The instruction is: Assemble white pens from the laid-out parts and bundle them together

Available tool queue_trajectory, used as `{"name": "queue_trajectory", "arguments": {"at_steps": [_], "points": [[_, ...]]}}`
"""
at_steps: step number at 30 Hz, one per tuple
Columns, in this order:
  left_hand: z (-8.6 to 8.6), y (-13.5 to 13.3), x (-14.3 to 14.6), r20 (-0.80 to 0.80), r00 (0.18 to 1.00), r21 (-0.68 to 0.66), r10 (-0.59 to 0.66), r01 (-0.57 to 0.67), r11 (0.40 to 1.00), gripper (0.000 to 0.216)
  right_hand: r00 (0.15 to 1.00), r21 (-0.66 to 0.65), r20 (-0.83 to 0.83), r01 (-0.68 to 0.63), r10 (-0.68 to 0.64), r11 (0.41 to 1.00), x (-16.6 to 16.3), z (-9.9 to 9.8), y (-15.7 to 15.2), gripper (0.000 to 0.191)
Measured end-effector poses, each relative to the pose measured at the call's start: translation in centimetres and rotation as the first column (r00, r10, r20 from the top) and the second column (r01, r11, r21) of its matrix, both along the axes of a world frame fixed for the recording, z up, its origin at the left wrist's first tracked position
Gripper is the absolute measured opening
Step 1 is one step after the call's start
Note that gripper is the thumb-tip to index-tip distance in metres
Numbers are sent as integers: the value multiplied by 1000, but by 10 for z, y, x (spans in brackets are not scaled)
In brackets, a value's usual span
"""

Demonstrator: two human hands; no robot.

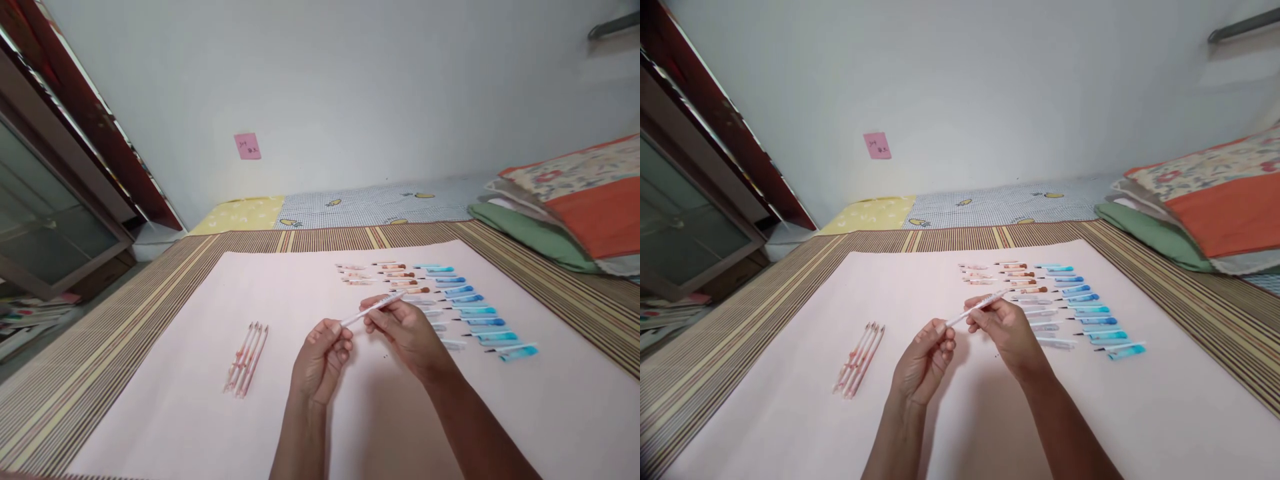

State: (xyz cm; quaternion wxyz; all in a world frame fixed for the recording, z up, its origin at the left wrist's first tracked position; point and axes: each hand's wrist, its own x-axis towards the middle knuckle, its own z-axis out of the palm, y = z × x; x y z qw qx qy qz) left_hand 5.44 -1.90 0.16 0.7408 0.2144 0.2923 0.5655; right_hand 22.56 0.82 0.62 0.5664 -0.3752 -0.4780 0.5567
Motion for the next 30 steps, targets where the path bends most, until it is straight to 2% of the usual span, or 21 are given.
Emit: {"name": "queue_trajectory", "arguments": {"at_steps": [5,13,16,19,21,25,27,30], "points": [[7,-3,0,-46,999,64,8,-5,998,27,999,42,1,32,-32,999,-1,4,-1,32],[10,-5,2,-28,998,-64,-53,51,997,32,993,158,120,-7,-12,987,-4,20,-9,23],[12,-6,1,-66,996,9,-63,64,998,30,987,233,155,-2,-35,972,-3,23,-8,17],[15,-8,3,-164,986,143,10,14,990,26,990,262,134,11,-48,965,-5,22,-7,21],[17,-11,5,-279,952,242,127,-58,969,24,996,231,68,37,-54,972,-10,20,-7,24],[22,-17,12,-510,772,432,379,-151,889,13,994,65,-87,68,-63,996,-19,14,-8,27],[25,-18,15,-518,764,437,385,-151,887,17,990,7,-125,70,-68,998,-21,12,-8,29],[27,-16,18,-441,857,313,266,-131,941,39,991,1,-98,89,-89,996,-19,12,-7,31]]}}
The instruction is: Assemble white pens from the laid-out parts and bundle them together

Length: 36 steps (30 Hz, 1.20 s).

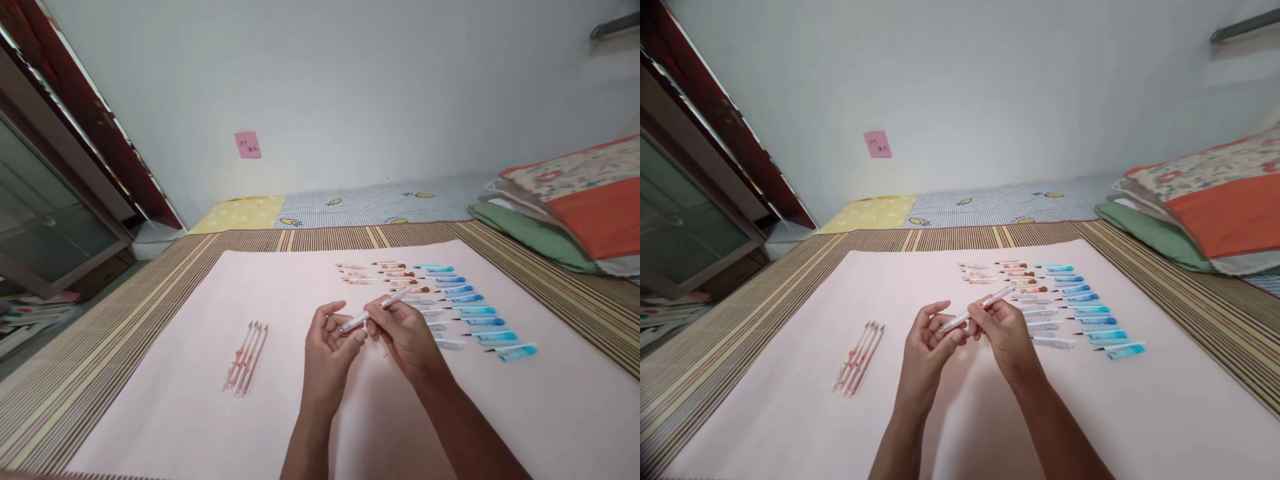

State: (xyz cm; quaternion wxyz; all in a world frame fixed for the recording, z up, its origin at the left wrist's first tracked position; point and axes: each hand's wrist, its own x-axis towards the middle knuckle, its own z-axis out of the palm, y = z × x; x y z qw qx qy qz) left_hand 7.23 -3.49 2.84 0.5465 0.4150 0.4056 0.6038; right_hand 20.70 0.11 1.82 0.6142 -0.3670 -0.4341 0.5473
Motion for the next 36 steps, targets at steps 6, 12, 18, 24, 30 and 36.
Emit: {"name": "queue_trajectory", "arguments": {"at_steps": [6,12,18,24,30,36], "points": [[-5,6,-5,119,982,-139,-147,163,977,41,983,75,157,79,-90,994,7,9,-2,29],[-3,0,-4,-122,986,98,113,-102,990,15,1000,40,31,-2,1,999,2,9,-3,29],[0,-2,4,-166,972,122,165,-146,982,26,996,-57,-85,-23,18,998,1,8,-2,33],[-7,6,-2,73,989,-108,-128,135,985,39,995,33,101,13,-16,999,3,8,-3,31],[-3,-1,-4,-240,958,115,154,-129,985,14,1000,-12,-17,-5,5,1000,-3,7,-2,33],[-6,3,-1,-95,995,-43,-11,7,999,32,999,-36,-39,-8,7,999,-3,7,-2,33]]}}
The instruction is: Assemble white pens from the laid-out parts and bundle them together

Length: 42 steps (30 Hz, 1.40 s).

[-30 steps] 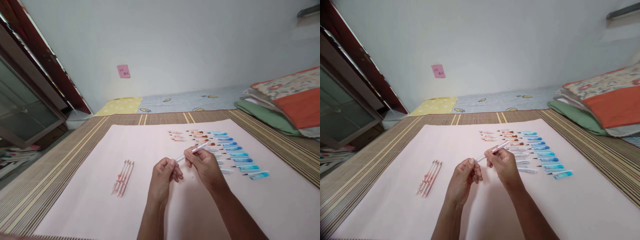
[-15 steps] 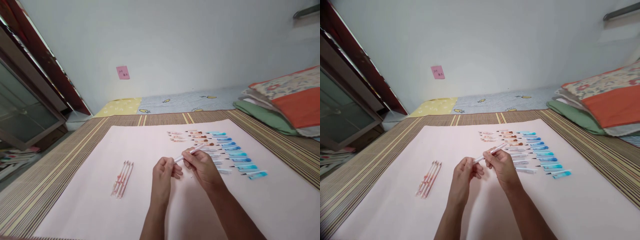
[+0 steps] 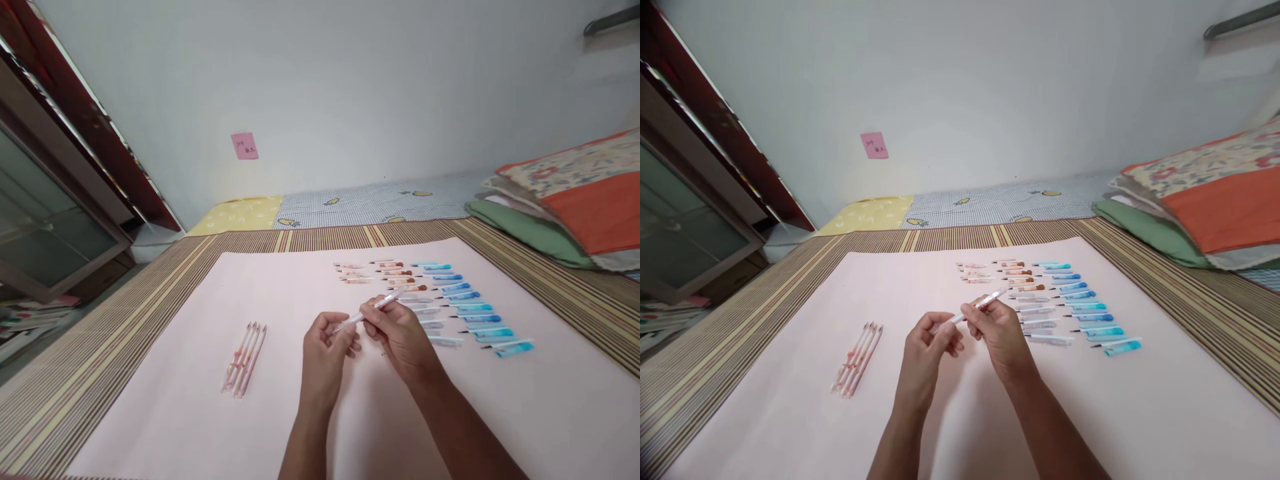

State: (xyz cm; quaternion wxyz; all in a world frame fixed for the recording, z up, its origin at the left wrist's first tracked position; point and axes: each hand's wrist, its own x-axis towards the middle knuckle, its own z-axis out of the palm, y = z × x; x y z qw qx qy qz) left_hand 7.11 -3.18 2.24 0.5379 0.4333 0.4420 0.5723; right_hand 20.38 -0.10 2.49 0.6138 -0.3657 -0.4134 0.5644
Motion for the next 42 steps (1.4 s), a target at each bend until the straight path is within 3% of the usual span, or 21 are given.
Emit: {"name": "queue_trajectory", "arguments": {"at_steps": [2,4,7,10,13,15,18,24,29,32,36,40,42], "points": [[-2,2,-1,62,994,-48,-93,96,994,36,998,19,45,31,-32,999,1,0,0,33],[-2,1,-2,63,993,-24,-98,100,995,32,998,28,54,40,-41,999,1,-1,0,33],[2,-4,-1,-121,991,126,56,-40,991,14,1000,1,-20,3,-2,1000,-2,0,0,34],[5,-7,4,-265,937,281,230,-153,947,6,993,-61,-115,-30,23,998,-4,0,0,37],[4,-5,7,-143,974,141,174,-154,978,22,993,-67,-119,3,-11,998,-4,-3,2,36],[2,-1,6,23,999,-4,35,-35,999,27,997,-33,-59,43,-45,999,-2,-5,3,34],[0,3,1,205,975,-80,-84,102,992,39,999,7,28,41,-41,999,1,-6,4,33],[0,4,-6,300,954,-181,-16,73,981,39,989,-18,27,-148,149,989,10,-1,2,40],[-2,5,-6,317,947,-190,-52,117,975,36,992,23,77,-103,101,994,13,-10,7,33],[-2,3,-5,224,973,-92,-54,76,993,30,994,32,102,-43,40,999,11,-14,9,30],[0,-2,-4,-130,985,165,111,-89,982,13,1000,-25,3,-20,20,999,4,-10,6,33],[0,-7,-2,-396,861,536,318,-65,842,11,989,-88,-130,-79,67,993,-1,-4,3,40],[-1,-8,0,-433,828,624,357,-10,781,17,980,-121,-181,-102,79,987,-1,-3,4,42]]}}
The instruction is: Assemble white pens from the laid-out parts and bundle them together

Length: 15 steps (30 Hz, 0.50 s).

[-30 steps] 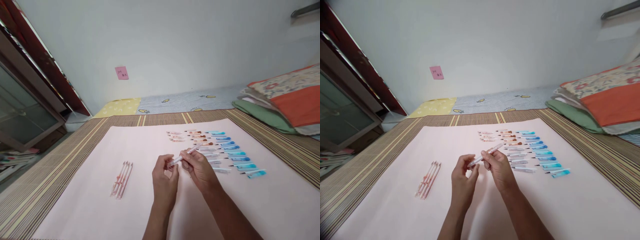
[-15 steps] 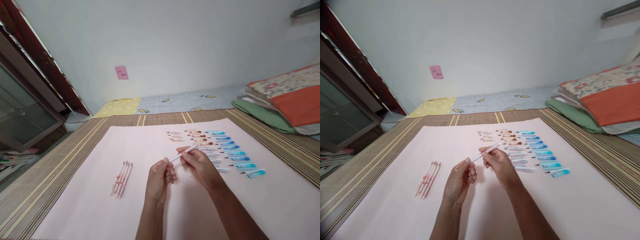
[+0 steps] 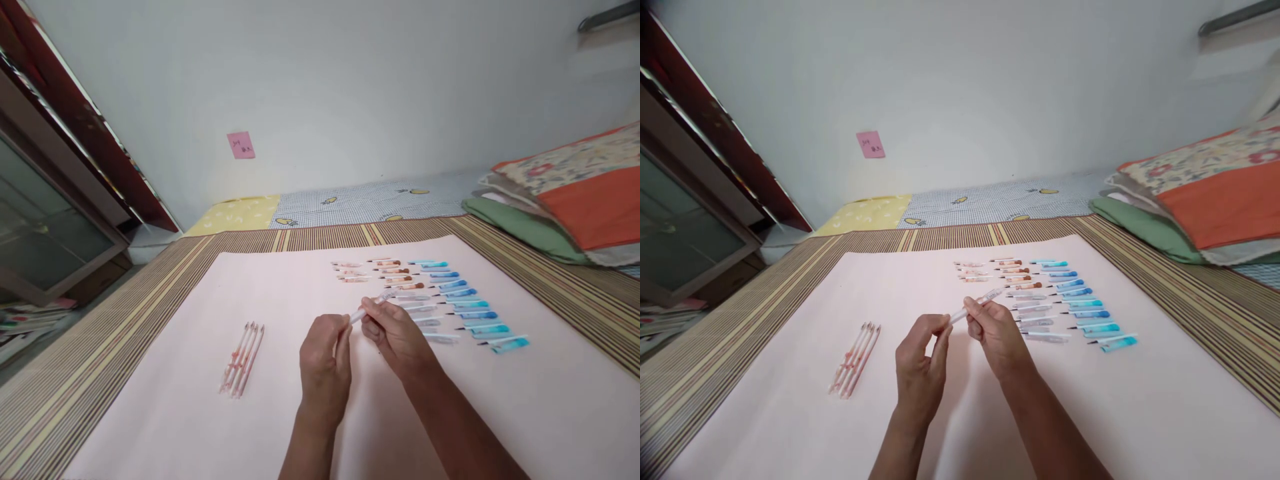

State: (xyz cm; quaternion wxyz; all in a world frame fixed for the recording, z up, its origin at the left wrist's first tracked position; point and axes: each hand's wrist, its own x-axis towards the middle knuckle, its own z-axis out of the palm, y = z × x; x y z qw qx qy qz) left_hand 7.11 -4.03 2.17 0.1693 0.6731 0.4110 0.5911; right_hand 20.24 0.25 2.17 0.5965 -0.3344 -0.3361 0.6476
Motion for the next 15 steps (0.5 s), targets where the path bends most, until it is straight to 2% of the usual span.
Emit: {"name": "queue_trajectory", "arguments": {"at_steps": [2,4,6,8,10,15], "points": [[0,0,3,16,1000,-27,7,-7,1000,15,1000,-29,-28,-5,4,1000,0,-1,1,42],[2,1,6,169,985,-196,38,-4,981,9,1000,-20,-14,14,-15,1000,-1,-2,2,42],[4,3,6,363,930,-396,53,103,913,14,998,22,48,46,-47,999,-1,-3,2,44],[4,6,3,501,865,-490,20,265,830,24,986,66,144,80,-89,995,-1,-4,1,44],[4,9,-1,558,829,-494,-19,351,796,29,966,91,231,96,-115,991,-2,-5,-1,43],[3,9,-8,542,839,-442,-43,329,834,23,958,108,258,98,-123,989,-5,-6,-3,43]]}}
